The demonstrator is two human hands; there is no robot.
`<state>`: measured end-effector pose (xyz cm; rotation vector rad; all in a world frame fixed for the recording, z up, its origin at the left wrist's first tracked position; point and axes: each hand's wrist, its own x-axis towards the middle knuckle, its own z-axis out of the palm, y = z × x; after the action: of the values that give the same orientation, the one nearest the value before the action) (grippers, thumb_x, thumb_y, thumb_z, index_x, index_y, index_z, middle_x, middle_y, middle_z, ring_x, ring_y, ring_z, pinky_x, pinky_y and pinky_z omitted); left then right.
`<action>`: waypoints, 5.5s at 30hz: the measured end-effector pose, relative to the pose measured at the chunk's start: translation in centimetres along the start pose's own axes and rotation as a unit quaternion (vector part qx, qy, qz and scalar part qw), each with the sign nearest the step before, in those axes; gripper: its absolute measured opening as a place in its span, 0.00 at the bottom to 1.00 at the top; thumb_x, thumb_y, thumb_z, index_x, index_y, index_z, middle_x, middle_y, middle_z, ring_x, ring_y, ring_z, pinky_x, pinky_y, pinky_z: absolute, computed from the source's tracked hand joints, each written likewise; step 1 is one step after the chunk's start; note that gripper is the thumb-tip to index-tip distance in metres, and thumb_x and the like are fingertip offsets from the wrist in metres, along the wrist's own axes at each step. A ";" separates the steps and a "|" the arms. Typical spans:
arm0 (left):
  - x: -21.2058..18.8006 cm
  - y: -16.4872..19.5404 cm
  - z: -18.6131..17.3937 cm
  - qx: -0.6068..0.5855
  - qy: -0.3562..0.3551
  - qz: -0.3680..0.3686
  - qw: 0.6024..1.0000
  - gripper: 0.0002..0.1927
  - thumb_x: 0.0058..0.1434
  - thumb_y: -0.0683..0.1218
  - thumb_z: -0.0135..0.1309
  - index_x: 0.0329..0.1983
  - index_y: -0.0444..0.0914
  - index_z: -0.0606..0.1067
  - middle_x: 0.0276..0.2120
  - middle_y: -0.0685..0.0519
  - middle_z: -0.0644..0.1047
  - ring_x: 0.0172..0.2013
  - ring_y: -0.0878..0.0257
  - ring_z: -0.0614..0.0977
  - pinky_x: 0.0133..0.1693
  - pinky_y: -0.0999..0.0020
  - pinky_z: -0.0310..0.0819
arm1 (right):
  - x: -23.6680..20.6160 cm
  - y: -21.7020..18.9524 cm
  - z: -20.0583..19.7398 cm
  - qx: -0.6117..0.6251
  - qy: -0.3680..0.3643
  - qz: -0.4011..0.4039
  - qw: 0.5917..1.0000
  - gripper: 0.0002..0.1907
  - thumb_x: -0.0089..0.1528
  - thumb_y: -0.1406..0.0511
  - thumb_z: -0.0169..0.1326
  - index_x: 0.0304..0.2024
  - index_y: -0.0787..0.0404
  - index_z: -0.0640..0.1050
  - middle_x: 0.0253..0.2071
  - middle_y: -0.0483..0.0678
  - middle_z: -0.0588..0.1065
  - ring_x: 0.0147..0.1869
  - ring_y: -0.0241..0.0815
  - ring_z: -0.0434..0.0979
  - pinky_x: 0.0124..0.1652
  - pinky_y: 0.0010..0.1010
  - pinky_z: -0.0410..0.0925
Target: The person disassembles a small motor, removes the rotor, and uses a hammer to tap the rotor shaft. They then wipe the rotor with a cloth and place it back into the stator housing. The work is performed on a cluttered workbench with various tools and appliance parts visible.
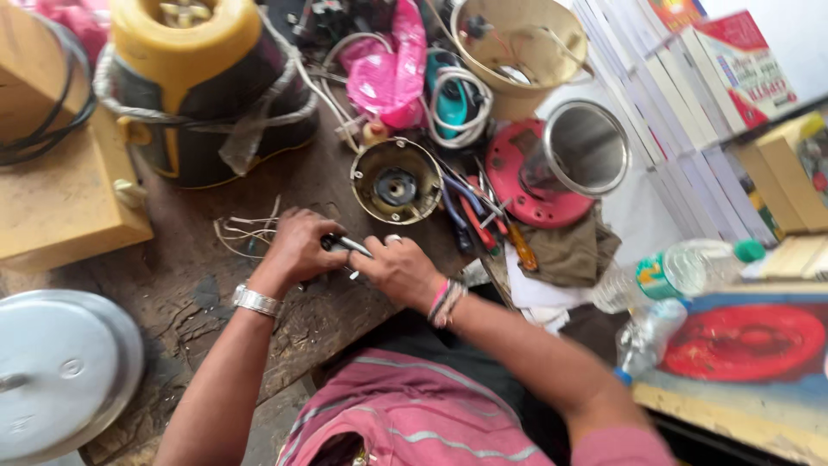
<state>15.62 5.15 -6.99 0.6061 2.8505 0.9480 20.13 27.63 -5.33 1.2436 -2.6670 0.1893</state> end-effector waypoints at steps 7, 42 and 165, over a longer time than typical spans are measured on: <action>-0.8 -0.1 0.4 -0.008 0.022 0.034 0.999 0.23 0.43 0.56 0.64 0.39 0.40 0.84 0.34 0.46 0.82 0.44 0.49 0.79 0.55 0.47 0.64 | -0.9 -2.3 -1.1 -0.061 0.089 0.018 0.994 0.10 0.60 0.66 0.52 0.43 0.57 0.79 0.58 0.56 0.74 0.53 0.54 0.74 0.56 0.42 0.68; -0.7 0.9 0.4 -0.013 0.013 0.021 1.000 0.21 0.43 0.56 0.64 0.36 0.40 0.84 0.35 0.46 0.82 0.43 0.48 0.79 0.55 0.53 0.67 | -3.1 -3.5 3.9 0.705 0.054 0.429 0.562 0.30 0.60 0.65 0.64 0.64 0.54 0.69 0.45 0.44 0.77 0.37 0.29 0.73 0.29 0.19 0.64; -1.0 0.0 -0.4 -0.033 -0.033 0.005 0.999 0.22 0.43 0.55 0.64 0.40 0.40 0.82 0.37 0.46 0.81 0.48 0.50 0.78 0.65 0.46 0.56 | -2.3 -3.8 2.5 0.364 0.196 0.248 0.876 0.18 0.62 0.76 0.55 0.52 0.54 0.81 0.52 0.48 0.77 0.52 0.39 0.80 0.46 0.28 0.75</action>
<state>16.51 4.58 -6.71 0.6334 2.7497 1.0005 24.20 26.45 -8.16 0.4957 -2.5266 1.4552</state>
